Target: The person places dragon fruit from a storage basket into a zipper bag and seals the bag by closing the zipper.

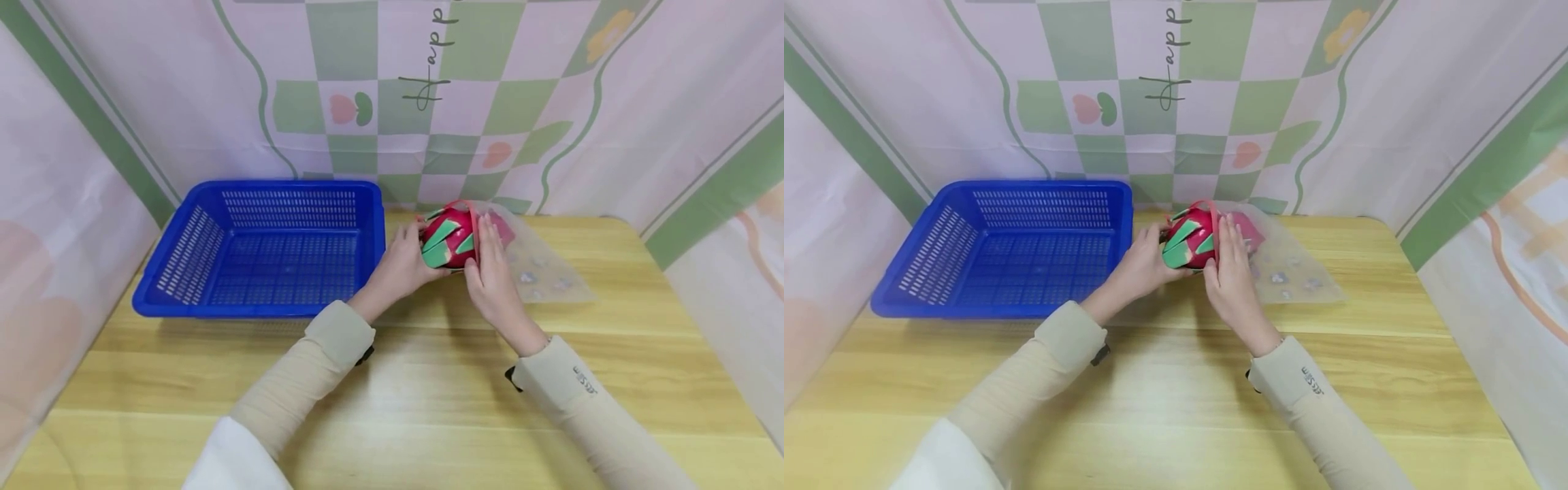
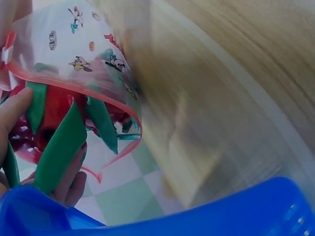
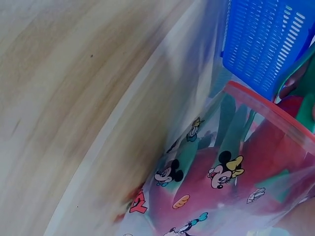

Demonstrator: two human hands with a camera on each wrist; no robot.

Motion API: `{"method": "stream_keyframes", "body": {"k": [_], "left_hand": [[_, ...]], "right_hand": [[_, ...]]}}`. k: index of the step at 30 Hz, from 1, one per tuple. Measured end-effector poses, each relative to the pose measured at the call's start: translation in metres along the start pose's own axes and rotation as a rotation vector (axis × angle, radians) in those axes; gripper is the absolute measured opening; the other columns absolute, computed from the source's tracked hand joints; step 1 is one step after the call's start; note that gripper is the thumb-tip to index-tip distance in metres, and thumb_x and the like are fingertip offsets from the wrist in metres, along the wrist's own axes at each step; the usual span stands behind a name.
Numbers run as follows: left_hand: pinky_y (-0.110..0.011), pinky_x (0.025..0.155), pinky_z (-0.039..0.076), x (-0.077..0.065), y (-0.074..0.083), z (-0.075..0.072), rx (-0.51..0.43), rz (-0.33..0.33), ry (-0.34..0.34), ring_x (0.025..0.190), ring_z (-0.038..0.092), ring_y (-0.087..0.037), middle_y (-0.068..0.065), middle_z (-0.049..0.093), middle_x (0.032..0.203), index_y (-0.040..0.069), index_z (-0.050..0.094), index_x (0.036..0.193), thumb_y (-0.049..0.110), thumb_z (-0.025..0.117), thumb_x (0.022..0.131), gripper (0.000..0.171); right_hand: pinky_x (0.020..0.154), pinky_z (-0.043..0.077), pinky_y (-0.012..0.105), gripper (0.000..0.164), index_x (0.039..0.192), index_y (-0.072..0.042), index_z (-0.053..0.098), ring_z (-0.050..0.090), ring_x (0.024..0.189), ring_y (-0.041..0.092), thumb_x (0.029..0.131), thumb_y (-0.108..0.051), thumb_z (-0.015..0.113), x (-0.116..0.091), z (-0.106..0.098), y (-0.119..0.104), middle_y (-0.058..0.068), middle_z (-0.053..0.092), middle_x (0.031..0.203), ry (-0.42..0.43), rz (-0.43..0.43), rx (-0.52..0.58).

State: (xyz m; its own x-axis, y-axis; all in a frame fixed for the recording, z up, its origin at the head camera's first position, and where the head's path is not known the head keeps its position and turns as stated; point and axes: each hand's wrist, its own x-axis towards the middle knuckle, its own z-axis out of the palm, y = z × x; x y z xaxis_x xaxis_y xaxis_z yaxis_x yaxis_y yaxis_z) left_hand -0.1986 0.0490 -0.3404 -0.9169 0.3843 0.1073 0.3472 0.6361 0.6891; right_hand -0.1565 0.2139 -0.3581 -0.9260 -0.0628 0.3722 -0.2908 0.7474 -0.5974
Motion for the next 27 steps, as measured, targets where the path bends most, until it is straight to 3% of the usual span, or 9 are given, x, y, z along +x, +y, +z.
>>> {"method": "stream_keyframes", "body": {"k": [5, 11, 17, 22, 27], "left_hand": [[-0.045, 0.107, 0.042, 0.002, -0.003, -0.001, -0.192, -0.072, -0.052, 0.130, 0.044, -0.029, -0.018, 0.040, 0.146, 0.003, 0.027, 0.148, 0.034, 0.082, 0.072, 0.099], [-0.039, 0.103, 0.045, 0.000, -0.002, -0.001, -0.350, -0.068, -0.092, 0.123, 0.053, -0.027, -0.015, 0.050, 0.139, 0.003, 0.035, 0.144, 0.026, 0.083, 0.073, 0.089], [-0.041, 0.106, 0.042, -0.003, 0.001, -0.001, -0.365, -0.091, -0.080, 0.129, 0.049, -0.025, -0.011, 0.046, 0.145, 0.010, 0.029, 0.148, 0.035, 0.081, 0.074, 0.094], [-0.042, 0.107, 0.041, -0.004, 0.002, 0.000, -0.385, -0.132, -0.101, 0.129, 0.048, -0.026, -0.012, 0.044, 0.147, 0.013, 0.029, 0.148, 0.037, 0.079, 0.076, 0.091], [-0.042, 0.106, 0.042, -0.001, 0.002, 0.002, -0.392, -0.112, -0.122, 0.126, 0.050, -0.027, -0.013, 0.048, 0.143, 0.016, 0.034, 0.145, 0.032, 0.081, 0.075, 0.086]], "right_hand": [[0.121, 0.010, 0.051, 0.059, 0.151, 0.005, 0.014, 0.009, 0.149, 0.035, 0.097, -0.006, 0.037, 0.000, -0.001, 0.000, 0.022, 0.011, 0.159, 0.001, 0.015, 0.017], [0.120, 0.014, 0.052, 0.058, 0.150, 0.004, 0.018, 0.014, 0.148, 0.035, 0.098, -0.009, 0.038, 0.000, -0.003, 0.001, 0.022, 0.016, 0.159, 0.034, 0.026, 0.021], [0.117, 0.020, 0.057, 0.056, 0.147, 0.006, 0.024, 0.021, 0.145, 0.038, 0.095, -0.009, 0.041, 0.003, -0.009, 0.001, 0.024, 0.022, 0.155, 0.055, 0.009, 0.018], [0.117, 0.018, 0.057, 0.055, 0.148, 0.003, 0.024, 0.016, 0.148, 0.036, 0.096, -0.009, 0.038, 0.001, -0.016, 0.002, 0.022, 0.019, 0.158, 0.016, 0.029, 0.045], [0.119, 0.016, 0.055, 0.055, 0.149, 0.002, 0.023, 0.013, 0.149, 0.034, 0.096, -0.006, 0.036, -0.003, -0.019, 0.003, 0.021, 0.018, 0.158, 0.011, 0.030, 0.033]]}}
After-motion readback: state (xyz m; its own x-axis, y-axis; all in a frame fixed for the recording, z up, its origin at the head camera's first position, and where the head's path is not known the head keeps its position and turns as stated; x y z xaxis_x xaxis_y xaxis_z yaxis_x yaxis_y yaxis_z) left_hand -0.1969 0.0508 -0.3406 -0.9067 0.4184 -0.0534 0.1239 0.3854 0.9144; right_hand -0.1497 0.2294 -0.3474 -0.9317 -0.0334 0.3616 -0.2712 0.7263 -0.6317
